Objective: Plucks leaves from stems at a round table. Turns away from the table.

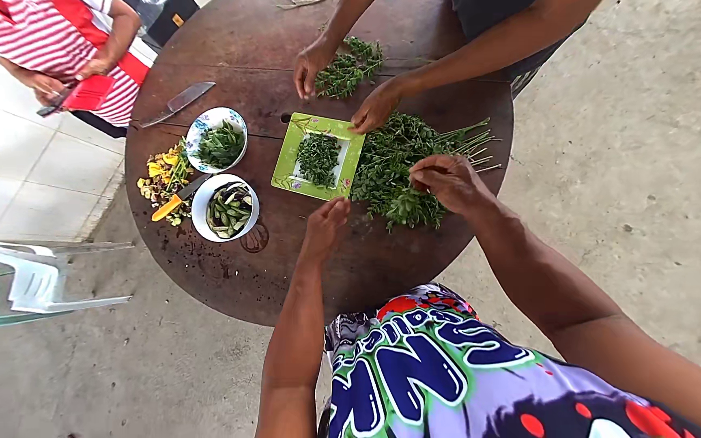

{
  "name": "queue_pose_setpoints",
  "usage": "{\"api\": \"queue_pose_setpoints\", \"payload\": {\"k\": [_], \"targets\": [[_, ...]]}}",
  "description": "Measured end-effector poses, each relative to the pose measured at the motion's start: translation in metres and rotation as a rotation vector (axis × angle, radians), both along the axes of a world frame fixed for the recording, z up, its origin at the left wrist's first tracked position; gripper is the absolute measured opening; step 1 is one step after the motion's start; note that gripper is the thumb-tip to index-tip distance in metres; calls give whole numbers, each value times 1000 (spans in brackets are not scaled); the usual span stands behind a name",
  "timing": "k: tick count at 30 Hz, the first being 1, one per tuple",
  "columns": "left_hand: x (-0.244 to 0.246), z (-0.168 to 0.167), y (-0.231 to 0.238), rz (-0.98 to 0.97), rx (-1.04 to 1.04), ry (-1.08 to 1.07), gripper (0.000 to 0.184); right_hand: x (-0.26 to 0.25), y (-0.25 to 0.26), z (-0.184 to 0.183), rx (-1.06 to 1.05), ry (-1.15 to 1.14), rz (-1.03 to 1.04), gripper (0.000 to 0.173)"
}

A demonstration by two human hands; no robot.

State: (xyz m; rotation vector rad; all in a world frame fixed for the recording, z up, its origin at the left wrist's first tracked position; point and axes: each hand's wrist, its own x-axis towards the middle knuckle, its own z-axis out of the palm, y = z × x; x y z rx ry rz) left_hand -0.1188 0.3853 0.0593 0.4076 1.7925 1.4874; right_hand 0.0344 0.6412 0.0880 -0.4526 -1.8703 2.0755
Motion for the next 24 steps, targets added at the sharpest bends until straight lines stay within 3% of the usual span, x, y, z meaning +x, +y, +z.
{"api": "queue_pose_setpoints", "payload": {"k": [2, 5, 9, 13, 17, 24], "targets": [[5, 23, 19, -82, 160, -40, 46, -10, -17, 7, 28, -75, 40, 12], [15, 42, 38, -156, 196, -118, 50, -21, -33, 12, 146, -123, 96, 11], [17, 34, 45, -135, 244, -237, 43, -27, -41, 16, 230, -150, 133, 10], [23, 32, 49, -39, 218, -305, 18, -28, -39, 10, 323, -146, 179, 9], [20, 25, 49, 24, 187, -336, 19, -31, -38, 4, 394, -180, 243, 8], [18, 23, 42, 107, 89, -288, 7, -41, -32, -10, 769, -7, 397, 13]]}}
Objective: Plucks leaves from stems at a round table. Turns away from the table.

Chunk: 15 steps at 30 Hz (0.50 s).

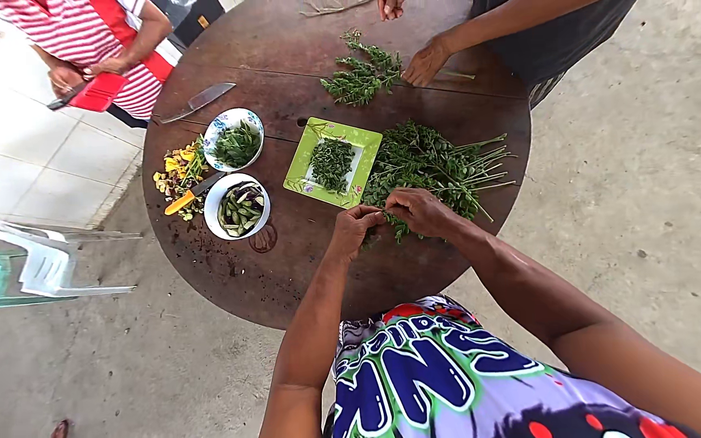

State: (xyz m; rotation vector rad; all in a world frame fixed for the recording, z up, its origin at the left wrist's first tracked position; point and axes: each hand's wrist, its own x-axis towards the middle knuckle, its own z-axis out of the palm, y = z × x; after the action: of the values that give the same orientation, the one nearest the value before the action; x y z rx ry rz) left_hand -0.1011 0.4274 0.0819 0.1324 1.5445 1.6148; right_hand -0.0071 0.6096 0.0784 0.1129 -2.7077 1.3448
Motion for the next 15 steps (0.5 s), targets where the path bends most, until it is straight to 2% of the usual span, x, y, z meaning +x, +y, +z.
{"api": "queue_pose_setpoints", "payload": {"k": [5, 15], "targets": [[0, 1, -7, -9, 4, -25, 7, -4, 7, 6, 54, -16, 84, 13], [-8, -3, -26, -11, 14, -9, 7, -3, 37, 16, 79, 81, 38, 15]]}}
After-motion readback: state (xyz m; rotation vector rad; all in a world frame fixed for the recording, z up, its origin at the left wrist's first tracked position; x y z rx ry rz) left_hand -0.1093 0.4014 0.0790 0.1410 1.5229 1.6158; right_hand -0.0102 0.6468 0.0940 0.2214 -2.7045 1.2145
